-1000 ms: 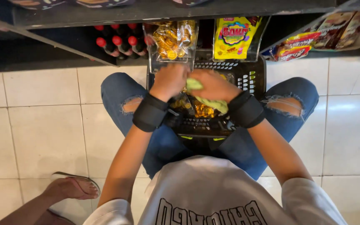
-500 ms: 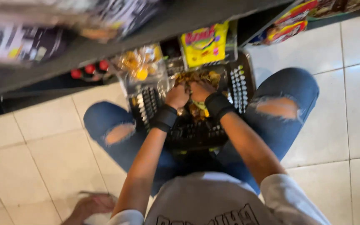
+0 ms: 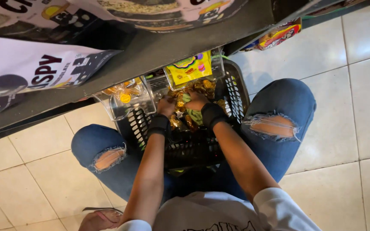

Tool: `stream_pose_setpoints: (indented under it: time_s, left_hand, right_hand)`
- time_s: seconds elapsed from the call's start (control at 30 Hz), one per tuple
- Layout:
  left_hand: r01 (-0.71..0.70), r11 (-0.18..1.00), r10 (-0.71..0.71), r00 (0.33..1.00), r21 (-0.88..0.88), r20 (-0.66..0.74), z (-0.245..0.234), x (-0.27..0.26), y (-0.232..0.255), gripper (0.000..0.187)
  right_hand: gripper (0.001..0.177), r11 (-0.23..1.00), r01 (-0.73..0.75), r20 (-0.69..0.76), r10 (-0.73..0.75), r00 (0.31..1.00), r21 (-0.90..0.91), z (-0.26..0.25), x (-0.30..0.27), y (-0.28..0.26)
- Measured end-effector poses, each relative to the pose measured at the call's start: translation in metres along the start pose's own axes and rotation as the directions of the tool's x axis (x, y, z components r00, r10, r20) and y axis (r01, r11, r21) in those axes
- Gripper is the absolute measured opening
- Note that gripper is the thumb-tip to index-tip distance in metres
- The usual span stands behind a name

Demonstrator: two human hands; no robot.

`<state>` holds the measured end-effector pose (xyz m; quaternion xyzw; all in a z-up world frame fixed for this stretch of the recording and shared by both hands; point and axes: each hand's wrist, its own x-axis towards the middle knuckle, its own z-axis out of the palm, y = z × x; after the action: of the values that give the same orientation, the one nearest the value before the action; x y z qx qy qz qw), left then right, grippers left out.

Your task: The person wipes various snack bags clean with a cloth, taking them from a stack, wiping them, then placing them into a container.

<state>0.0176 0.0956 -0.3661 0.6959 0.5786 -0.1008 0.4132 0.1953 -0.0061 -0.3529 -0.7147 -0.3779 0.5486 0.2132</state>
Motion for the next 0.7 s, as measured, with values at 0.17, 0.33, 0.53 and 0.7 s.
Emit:
stream_pose_setpoints:
  time_s: [0.17, 0.33, 0.53, 0.7]
  left_hand:
    - [0.064, 0.969, -0.048, 0.996, 0.238, -0.069, 0.017, 0.018, -0.007, 0.033]
    - [-0.019, 0.901, 0.090, 0.986, 0.434, -0.143, 0.024, 0.015, -0.019, 0.034]
    - [-0.093, 0.918, 0.065, 0.994, 0.385, 0.085, -0.048, -0.078, 0.048, 0.051]
    - [-0.297, 0.881, 0.256, 0.954, 0.367, 0.157, -0.103, -0.152, 0.084, 0.044]
  right_hand:
    - [0.066, 1.000, 0.010, -0.071, -0.010, 0.997, 0.003, -0.006, -0.005, -0.007]
    - [0.057, 0.991, -0.107, -0.056, 0.102, 0.993, -0.085, -0.001, 0.004, -0.003]
    - [0.069, 0.994, -0.034, -0.135, 0.020, 0.991, -0.100, -0.026, -0.027, -0.030]
    - [0.045, 0.968, -0.066, 0.079, 0.087, 0.993, -0.241, -0.082, -0.121, -0.136]
